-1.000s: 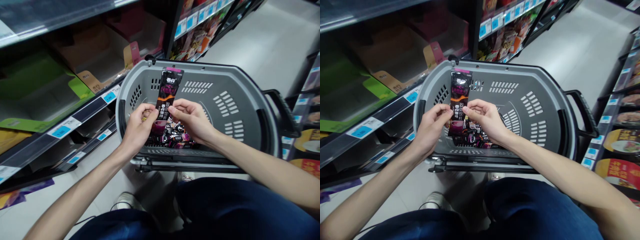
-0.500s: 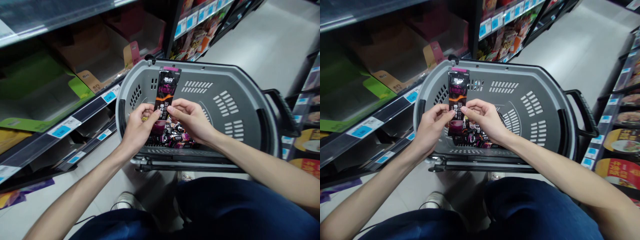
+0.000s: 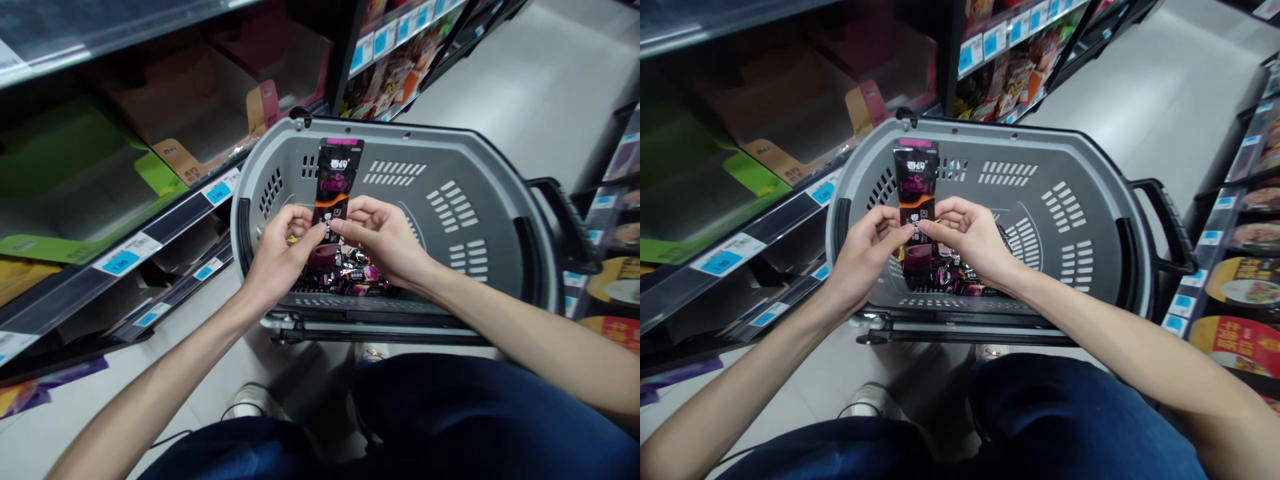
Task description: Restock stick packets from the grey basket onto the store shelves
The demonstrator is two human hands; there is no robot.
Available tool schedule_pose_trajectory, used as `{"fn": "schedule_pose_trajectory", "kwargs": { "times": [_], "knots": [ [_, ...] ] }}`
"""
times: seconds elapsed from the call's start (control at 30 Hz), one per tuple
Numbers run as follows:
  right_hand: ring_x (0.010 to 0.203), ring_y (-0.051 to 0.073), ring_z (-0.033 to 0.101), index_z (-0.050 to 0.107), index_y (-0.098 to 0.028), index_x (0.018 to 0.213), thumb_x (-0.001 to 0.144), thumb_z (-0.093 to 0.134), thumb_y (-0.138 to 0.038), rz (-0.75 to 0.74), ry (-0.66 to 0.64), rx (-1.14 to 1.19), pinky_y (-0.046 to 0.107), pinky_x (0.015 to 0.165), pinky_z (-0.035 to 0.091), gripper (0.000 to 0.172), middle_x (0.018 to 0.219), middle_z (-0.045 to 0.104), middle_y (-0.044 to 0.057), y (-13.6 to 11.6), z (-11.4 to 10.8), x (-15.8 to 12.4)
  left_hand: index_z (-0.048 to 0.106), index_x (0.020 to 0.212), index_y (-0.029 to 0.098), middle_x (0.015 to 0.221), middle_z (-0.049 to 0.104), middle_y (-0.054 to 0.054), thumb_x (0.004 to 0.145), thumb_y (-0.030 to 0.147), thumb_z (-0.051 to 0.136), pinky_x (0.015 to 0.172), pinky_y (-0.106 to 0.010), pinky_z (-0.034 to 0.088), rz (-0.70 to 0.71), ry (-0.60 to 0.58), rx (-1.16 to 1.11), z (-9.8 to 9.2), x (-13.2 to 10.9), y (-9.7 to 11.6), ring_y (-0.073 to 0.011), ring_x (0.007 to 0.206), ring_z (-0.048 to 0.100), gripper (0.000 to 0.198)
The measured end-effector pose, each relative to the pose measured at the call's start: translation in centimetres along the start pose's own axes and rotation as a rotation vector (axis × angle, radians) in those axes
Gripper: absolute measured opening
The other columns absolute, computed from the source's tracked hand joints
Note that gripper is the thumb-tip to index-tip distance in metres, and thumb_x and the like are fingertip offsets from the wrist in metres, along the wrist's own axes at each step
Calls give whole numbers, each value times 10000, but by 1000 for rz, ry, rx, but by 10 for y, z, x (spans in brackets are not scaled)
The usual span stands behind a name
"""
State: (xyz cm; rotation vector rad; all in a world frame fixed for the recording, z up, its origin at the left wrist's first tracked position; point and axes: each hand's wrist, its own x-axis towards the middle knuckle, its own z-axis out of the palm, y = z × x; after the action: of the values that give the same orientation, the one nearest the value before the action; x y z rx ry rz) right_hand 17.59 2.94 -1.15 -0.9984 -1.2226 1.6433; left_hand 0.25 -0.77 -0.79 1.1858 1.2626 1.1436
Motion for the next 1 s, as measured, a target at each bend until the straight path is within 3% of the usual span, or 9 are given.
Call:
{"fn": "schedule_pose_trajectory", "kwargs": {
  "times": [0.13,0.4,0.63,0.87,1.0],
  "knots": [
    [708,124,622,661,-190,856,639,939,-344,7,10,0,253,637,511,385,806,692,1,1,0,0,663,984,190,894,627,-14,856,348,694,743,-255,450,7,-2,-16,1,0,-1,-142,822,558,205],
    [637,108,611,669,-185,801,541,981,-340,0,50,-14,242,619,518,434,724,685,-17,3,-2,1,697,941,201,839,637,-4,855,341,694,689,-244,424,-2,12,-1,1,0,1,-132,752,540,165],
    [773,142,637,730,-212,936,735,873,-398,29,-74,-45,265,648,517,309,932,726,26,-1,0,0,705,909,198,811,624,-3,853,345,692,691,-253,425,18,-4,22,0,0,0,-138,744,537,158],
    [570,105,467,711,-206,757,727,883,-387,-15,-22,-81,261,513,379,251,728,649,-9,-1,0,-1,673,888,195,816,620,5,828,310,725,697,-247,433,36,3,38,1,0,2,-131,764,548,140],
    [567,108,460,691,-214,733,726,880,-400,-9,8,-66,269,519,378,265,722,636,-13,1,-1,-1,671,912,198,843,651,-5,822,288,717,717,-251,469,1,32,-16,2,1,1,-138,785,591,136]
  ]
}}
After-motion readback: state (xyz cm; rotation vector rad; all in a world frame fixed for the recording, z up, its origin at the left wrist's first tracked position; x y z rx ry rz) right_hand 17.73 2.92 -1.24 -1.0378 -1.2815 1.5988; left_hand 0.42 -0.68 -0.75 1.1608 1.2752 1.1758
